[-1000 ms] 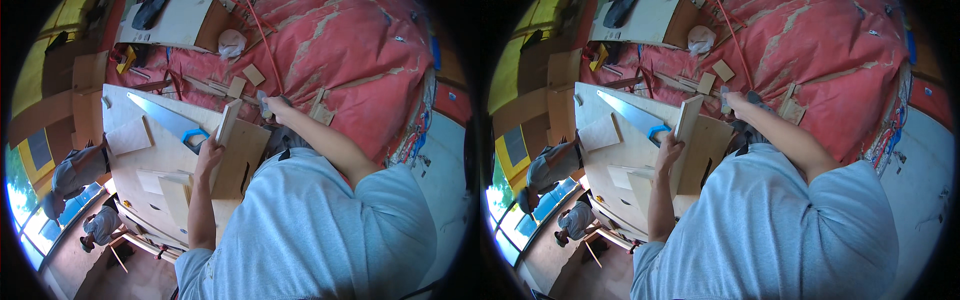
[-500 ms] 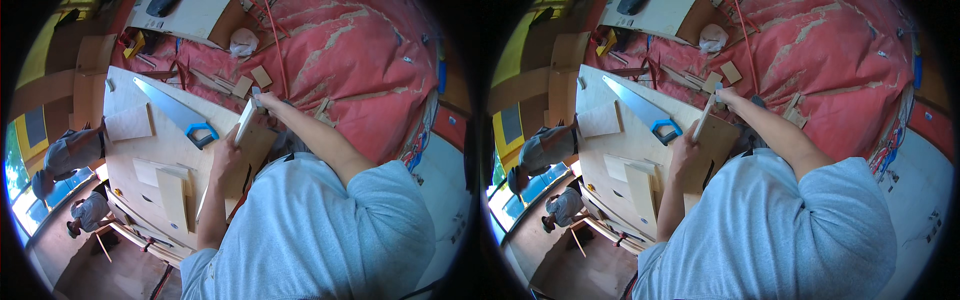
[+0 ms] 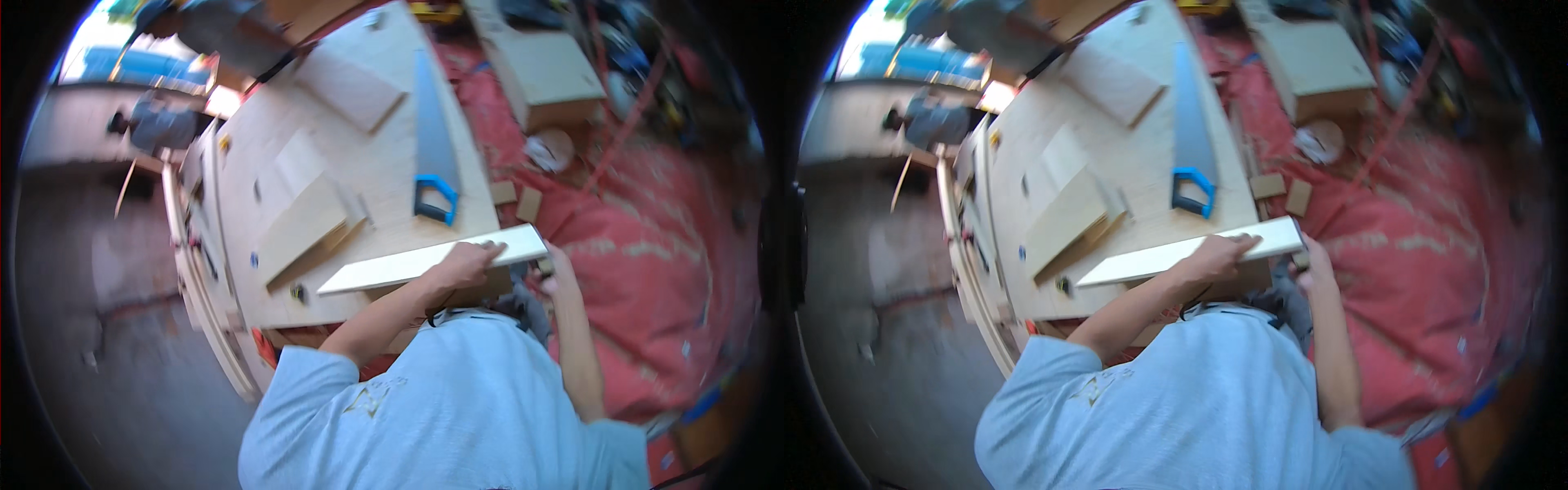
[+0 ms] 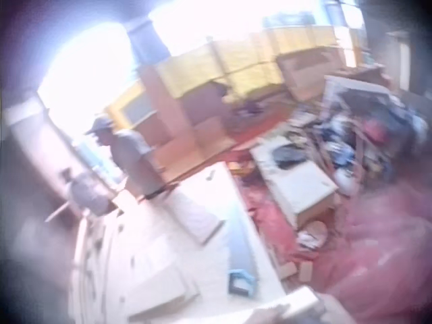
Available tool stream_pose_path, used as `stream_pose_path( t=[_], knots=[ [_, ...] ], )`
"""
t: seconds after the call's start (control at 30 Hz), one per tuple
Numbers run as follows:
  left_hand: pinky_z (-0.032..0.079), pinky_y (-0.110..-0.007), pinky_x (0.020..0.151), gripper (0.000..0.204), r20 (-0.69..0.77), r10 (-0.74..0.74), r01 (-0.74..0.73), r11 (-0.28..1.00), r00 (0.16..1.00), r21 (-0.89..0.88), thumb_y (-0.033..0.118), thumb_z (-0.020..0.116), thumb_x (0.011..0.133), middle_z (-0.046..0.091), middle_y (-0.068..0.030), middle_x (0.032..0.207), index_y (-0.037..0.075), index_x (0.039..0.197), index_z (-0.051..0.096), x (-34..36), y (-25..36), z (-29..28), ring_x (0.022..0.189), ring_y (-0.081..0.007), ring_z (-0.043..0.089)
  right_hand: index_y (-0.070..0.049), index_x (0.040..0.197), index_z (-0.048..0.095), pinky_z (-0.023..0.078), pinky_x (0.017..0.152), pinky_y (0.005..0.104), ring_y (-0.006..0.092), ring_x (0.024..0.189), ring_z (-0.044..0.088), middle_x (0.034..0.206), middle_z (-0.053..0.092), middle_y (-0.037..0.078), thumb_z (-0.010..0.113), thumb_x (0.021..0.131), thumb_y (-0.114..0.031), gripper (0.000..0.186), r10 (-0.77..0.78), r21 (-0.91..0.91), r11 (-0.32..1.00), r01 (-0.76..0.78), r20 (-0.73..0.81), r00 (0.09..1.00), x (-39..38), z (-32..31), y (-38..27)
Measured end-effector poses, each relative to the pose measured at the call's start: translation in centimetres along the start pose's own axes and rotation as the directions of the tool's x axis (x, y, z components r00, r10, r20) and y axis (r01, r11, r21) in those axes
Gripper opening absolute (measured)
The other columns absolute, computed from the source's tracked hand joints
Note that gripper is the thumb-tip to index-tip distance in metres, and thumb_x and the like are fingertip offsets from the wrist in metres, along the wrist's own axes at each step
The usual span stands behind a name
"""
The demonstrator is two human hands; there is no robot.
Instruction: The person arranges wooden boards on a table, lining them up and moving them into position alongside other people.
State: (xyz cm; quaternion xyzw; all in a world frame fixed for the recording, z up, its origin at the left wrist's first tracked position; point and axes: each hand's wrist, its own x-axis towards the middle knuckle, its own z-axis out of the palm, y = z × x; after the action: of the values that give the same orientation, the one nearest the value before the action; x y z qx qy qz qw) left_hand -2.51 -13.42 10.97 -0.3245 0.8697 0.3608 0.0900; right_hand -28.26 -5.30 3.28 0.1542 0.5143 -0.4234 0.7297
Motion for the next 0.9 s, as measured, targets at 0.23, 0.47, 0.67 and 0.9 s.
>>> stream_pose_path(
  t=[0.23,0.47,0.67,0.9],
  knots=[
    [0.055,-0.054,0.073,0.053,-0.175,0.093,-0.098,0.995,0.980,-0.017,0.021,0.072,0.080,0.070,-0.0206,0.089,0.005,0.129,0.062,-0.2,0.0,0.7,0.083,-0.0419,0.072,0.004,0.123,0.060,0.049,0.045,0.0236,0.0114,0.063,0.063,0.082,0.066,0.006,0.047,0.112,-0.041,0.048,0.083,0.138,0.985,-0.103,0.144,0.986,-14.9,1.8,-2.4],
    [0.055,-0.054,0.078,0.052,-0.122,-0.012,0.003,0.997,0.992,-0.077,0.023,0.075,0.079,0.071,-0.0206,0.093,0.006,0.127,0.061,-1.3,-0.6,-0.4,0.092,-0.0427,0.072,0.004,0.131,0.059,0.054,0.048,0.0294,0.0161,0.067,0.067,0.093,0.069,0.011,0.052,0.110,-0.037,0.046,-0.365,-0.103,0.908,0.407,0.285,0.886,-24.6,4.1,-5.2],
    [0.055,-0.053,0.075,0.040,-0.502,-0.077,0.083,0.997,0.861,-0.011,0.028,0.077,0.080,0.074,-0.0173,0.088,0.009,0.113,0.066,-10.0,-7.0,1.6,0.088,-0.0401,0.073,-0.004,0.128,0.061,0.063,0.070,0.0341,0.0243,0.094,0.075,0.113,0.072,0.014,0.068,0.095,-0.014,0.035,-0.585,-0.235,0.773,0.590,0.098,0.805,-22.0,1.0,-4.5],
    [0.054,-0.052,0.069,0.036,-0.497,-0.434,0.410,0.897,0.751,-0.164,0.045,0.081,0.085,0.073,-0.0144,0.078,0.011,0.087,0.068,-18.1,-8.2,-0.6,0.079,-0.0403,0.071,-0.004,0.115,0.062,0.053,0.086,0.0323,0.0197,0.096,0.066,0.104,0.067,0.009,0.076,0.073,0.003,0.044,-0.577,-0.844,0.161,0.512,0.340,0.743,-14.1,-6.0,-3.5]
  ],
)
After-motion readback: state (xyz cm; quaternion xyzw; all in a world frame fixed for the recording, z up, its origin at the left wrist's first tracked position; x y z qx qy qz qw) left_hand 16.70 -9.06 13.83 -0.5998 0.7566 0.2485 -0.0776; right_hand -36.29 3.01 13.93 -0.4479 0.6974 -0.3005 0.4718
